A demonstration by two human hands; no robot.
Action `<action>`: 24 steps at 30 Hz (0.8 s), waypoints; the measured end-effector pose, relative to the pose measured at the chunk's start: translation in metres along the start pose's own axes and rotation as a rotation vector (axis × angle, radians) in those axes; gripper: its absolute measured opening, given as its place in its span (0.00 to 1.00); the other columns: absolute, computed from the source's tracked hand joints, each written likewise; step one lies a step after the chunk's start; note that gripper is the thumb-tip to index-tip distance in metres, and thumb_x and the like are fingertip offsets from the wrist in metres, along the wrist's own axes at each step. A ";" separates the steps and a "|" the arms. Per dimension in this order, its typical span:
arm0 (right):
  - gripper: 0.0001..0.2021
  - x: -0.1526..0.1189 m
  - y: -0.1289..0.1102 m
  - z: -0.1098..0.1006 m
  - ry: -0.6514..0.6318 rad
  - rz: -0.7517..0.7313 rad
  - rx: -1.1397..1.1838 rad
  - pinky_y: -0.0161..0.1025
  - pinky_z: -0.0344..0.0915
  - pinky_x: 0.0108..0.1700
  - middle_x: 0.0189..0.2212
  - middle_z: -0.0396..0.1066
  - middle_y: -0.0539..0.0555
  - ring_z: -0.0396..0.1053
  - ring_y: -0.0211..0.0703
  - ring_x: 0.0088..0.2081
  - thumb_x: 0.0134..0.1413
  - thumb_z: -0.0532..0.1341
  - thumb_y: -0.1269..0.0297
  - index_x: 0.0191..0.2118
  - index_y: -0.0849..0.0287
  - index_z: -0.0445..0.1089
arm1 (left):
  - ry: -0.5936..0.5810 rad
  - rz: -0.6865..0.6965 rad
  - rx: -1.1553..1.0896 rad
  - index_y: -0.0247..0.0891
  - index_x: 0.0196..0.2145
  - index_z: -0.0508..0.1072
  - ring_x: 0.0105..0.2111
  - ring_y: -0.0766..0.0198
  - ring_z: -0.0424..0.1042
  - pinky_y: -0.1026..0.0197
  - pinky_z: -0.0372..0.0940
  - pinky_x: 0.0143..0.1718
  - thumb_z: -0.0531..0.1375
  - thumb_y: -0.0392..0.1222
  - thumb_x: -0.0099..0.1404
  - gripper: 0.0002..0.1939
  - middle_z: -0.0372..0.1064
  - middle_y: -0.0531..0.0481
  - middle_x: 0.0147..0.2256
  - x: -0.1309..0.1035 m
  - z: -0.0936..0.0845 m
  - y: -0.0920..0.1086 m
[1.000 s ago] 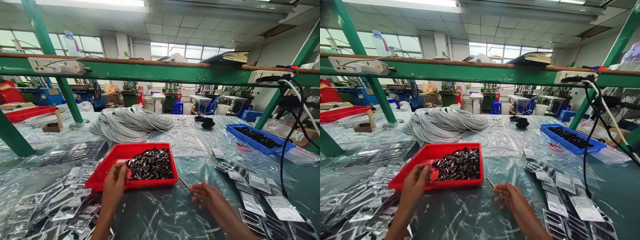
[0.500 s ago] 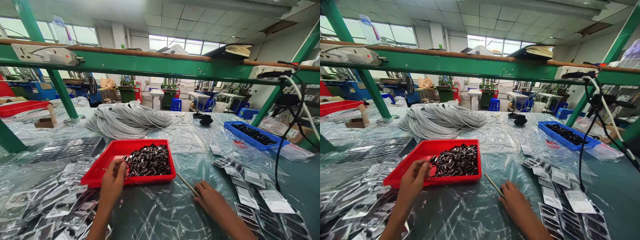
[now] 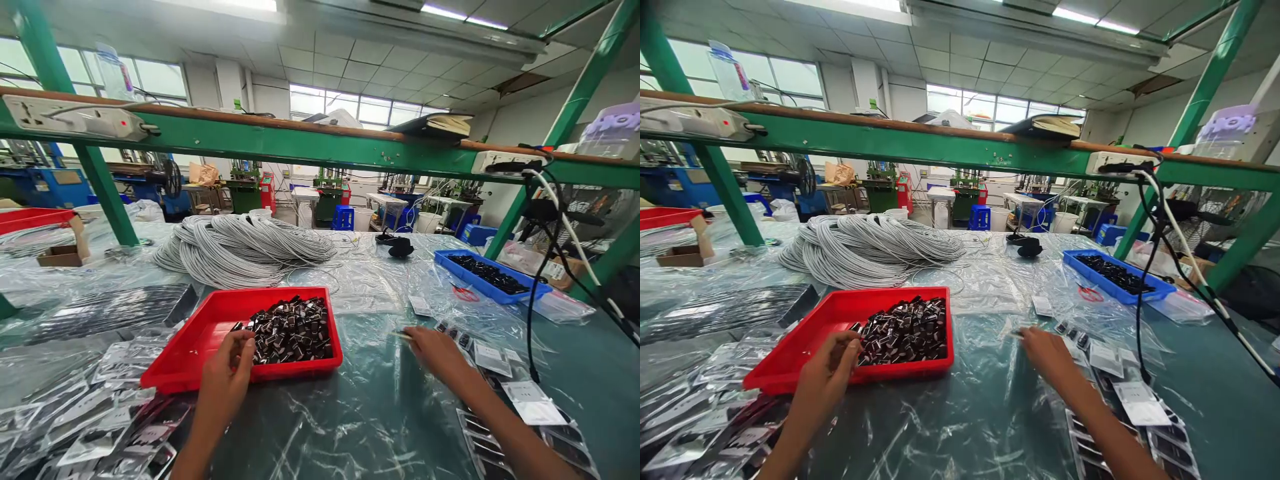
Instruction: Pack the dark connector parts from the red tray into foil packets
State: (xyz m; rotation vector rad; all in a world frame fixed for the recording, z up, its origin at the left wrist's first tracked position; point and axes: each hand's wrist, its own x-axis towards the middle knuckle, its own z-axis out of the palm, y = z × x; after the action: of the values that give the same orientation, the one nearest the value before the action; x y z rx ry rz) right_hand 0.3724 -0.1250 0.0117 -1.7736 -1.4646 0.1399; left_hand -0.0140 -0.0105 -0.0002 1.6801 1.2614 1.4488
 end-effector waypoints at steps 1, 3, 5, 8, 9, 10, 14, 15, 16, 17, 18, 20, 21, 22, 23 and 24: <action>0.03 -0.009 -0.011 0.001 -0.148 -0.040 0.018 0.34 0.56 0.28 0.21 0.73 0.50 0.69 0.41 0.25 0.47 0.65 0.68 0.28 0.53 0.77 | -0.002 0.000 -0.023 0.43 0.34 0.73 0.25 0.58 0.70 0.61 0.63 0.27 0.61 0.58 0.55 0.17 0.71 0.51 0.25 -0.001 0.003 0.003; 0.05 -0.025 -0.037 0.006 -0.546 -0.146 0.082 0.32 0.58 0.28 0.22 0.75 0.47 0.69 0.40 0.25 0.49 0.67 0.63 0.34 0.50 0.79 | -0.023 0.023 -0.067 0.43 0.32 0.74 0.26 0.57 0.70 0.60 0.64 0.27 0.63 0.57 0.54 0.15 0.72 0.50 0.25 -0.004 0.011 0.012; 0.10 -0.038 -0.061 0.015 -0.794 -0.263 0.143 0.33 0.62 0.32 0.29 0.77 0.48 0.72 0.42 0.30 0.50 0.67 0.63 0.41 0.48 0.78 | -0.070 0.067 -0.065 0.43 0.30 0.74 0.23 0.59 0.69 0.61 0.63 0.26 0.62 0.54 0.56 0.13 0.71 0.51 0.24 -0.013 0.018 0.022; 0.12 -0.052 -0.086 0.030 -0.563 -0.281 0.165 0.38 0.62 0.39 0.39 0.76 0.52 0.70 0.45 0.37 0.53 0.63 0.66 0.45 0.50 0.76 | -0.226 0.125 0.024 0.44 0.32 0.76 0.23 0.60 0.70 0.61 0.63 0.25 0.59 0.50 0.61 0.09 0.72 0.51 0.24 -0.047 0.022 0.031; 0.09 -0.057 -0.089 0.033 -0.477 -0.228 0.193 0.38 0.61 0.38 0.36 0.74 0.52 0.68 0.44 0.35 0.56 0.61 0.65 0.41 0.52 0.76 | -0.314 0.146 0.060 0.45 0.35 0.77 0.27 0.58 0.73 0.60 0.66 0.29 0.61 0.48 0.61 0.08 0.75 0.49 0.29 -0.064 0.021 0.031; 0.08 -0.064 -0.091 0.035 -0.433 -0.147 0.254 0.38 0.59 0.35 0.31 0.72 0.51 0.66 0.42 0.31 0.59 0.59 0.62 0.37 0.54 0.76 | -0.430 0.176 0.100 0.47 0.40 0.77 0.34 0.55 0.75 0.57 0.68 0.35 0.63 0.48 0.58 0.11 0.76 0.47 0.36 -0.081 0.020 0.029; 0.25 -0.100 -0.089 0.039 -0.454 0.272 0.745 0.36 0.46 0.24 0.16 0.49 0.45 0.48 0.36 0.20 0.62 0.52 0.45 0.21 0.57 0.66 | -0.940 0.254 0.260 0.54 0.59 0.66 0.56 0.46 0.66 0.48 0.61 0.55 0.68 0.45 0.51 0.37 0.66 0.45 0.58 -0.145 0.023 0.018; 0.26 -0.107 -0.090 0.042 -0.461 0.350 0.885 0.36 0.44 0.24 0.16 0.47 0.44 0.45 0.35 0.20 0.60 0.54 0.43 0.19 0.57 0.63 | -0.998 0.246 0.296 0.54 0.59 0.66 0.56 0.45 0.65 0.47 0.58 0.57 0.67 0.45 0.51 0.37 0.67 0.45 0.58 -0.155 0.027 0.016; 0.26 -0.113 -0.091 0.045 -0.459 0.404 1.015 0.36 0.43 0.23 0.16 0.46 0.44 0.44 0.34 0.20 0.58 0.56 0.43 0.18 0.57 0.60 | -1.019 0.226 0.326 0.53 0.58 0.67 0.56 0.45 0.64 0.46 0.57 0.57 0.67 0.45 0.52 0.35 0.68 0.45 0.56 -0.163 0.031 0.017; 0.26 -0.117 -0.094 0.050 -0.449 0.437 1.133 0.36 0.42 0.23 0.16 0.45 0.43 0.43 0.34 0.19 0.56 0.58 0.43 0.17 0.57 0.58 | -1.004 0.195 0.354 0.51 0.56 0.69 0.55 0.45 0.64 0.45 0.56 0.57 0.68 0.47 0.51 0.34 0.69 0.44 0.55 -0.168 0.035 0.018; 0.26 -0.119 -0.098 0.055 -0.434 0.455 1.238 0.36 0.42 0.22 0.16 0.45 0.43 0.42 0.33 0.19 0.55 0.59 0.44 0.16 0.57 0.56 | -0.960 0.156 0.385 0.49 0.54 0.70 0.54 0.44 0.65 0.45 0.57 0.56 0.69 0.49 0.48 0.34 0.70 0.43 0.53 -0.172 0.039 0.020; 0.26 -0.117 -0.107 0.069 -0.424 0.468 1.399 0.35 0.41 0.21 0.14 0.42 0.42 0.39 0.32 0.17 0.53 0.60 0.45 0.16 0.56 0.53 | -0.791 0.057 0.475 0.44 0.51 0.72 0.53 0.42 0.65 0.43 0.57 0.55 0.71 0.51 0.44 0.35 0.70 0.40 0.51 -0.176 0.048 0.025; 0.26 -0.114 -0.112 0.078 -0.418 0.470 1.451 0.35 0.40 0.20 0.14 0.41 0.41 0.38 0.31 0.17 0.53 0.61 0.45 0.15 0.56 0.52 | -0.690 0.012 0.523 0.42 0.49 0.73 0.53 0.41 0.65 0.41 0.56 0.56 0.72 0.51 0.44 0.34 0.69 0.39 0.50 -0.177 0.052 0.026; 0.26 -0.111 -0.116 0.087 -0.413 0.467 1.485 0.35 0.38 0.20 0.13 0.41 0.40 0.36 0.31 0.16 0.52 0.61 0.46 0.15 0.56 0.52 | -0.589 -0.023 0.561 0.41 0.48 0.73 0.53 0.39 0.65 0.40 0.56 0.56 0.72 0.52 0.44 0.33 0.69 0.38 0.50 -0.179 0.056 0.026; 0.26 -0.109 -0.120 0.096 -0.414 0.461 1.505 0.35 0.37 0.19 0.13 0.41 0.40 0.36 0.30 0.16 0.52 0.61 0.46 0.15 0.56 0.52 | -0.506 -0.044 0.582 0.39 0.47 0.73 0.54 0.39 0.64 0.40 0.57 0.56 0.71 0.51 0.45 0.32 0.69 0.37 0.50 -0.180 0.060 0.025; 0.26 -0.107 -0.123 0.106 -0.416 0.453 1.513 0.35 0.37 0.19 0.12 0.41 0.40 0.36 0.30 0.16 0.51 0.61 0.45 0.15 0.56 0.52 | -0.450 -0.050 0.587 0.39 0.46 0.73 0.53 0.38 0.65 0.40 0.58 0.55 0.71 0.51 0.45 0.31 0.69 0.36 0.50 -0.182 0.064 0.022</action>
State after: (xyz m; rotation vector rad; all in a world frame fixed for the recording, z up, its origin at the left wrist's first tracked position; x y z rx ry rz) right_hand 0.1851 -0.1641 -0.0226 -0.7184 -0.6713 1.4693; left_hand 0.0605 -0.1750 -0.0710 2.1668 1.5264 0.6267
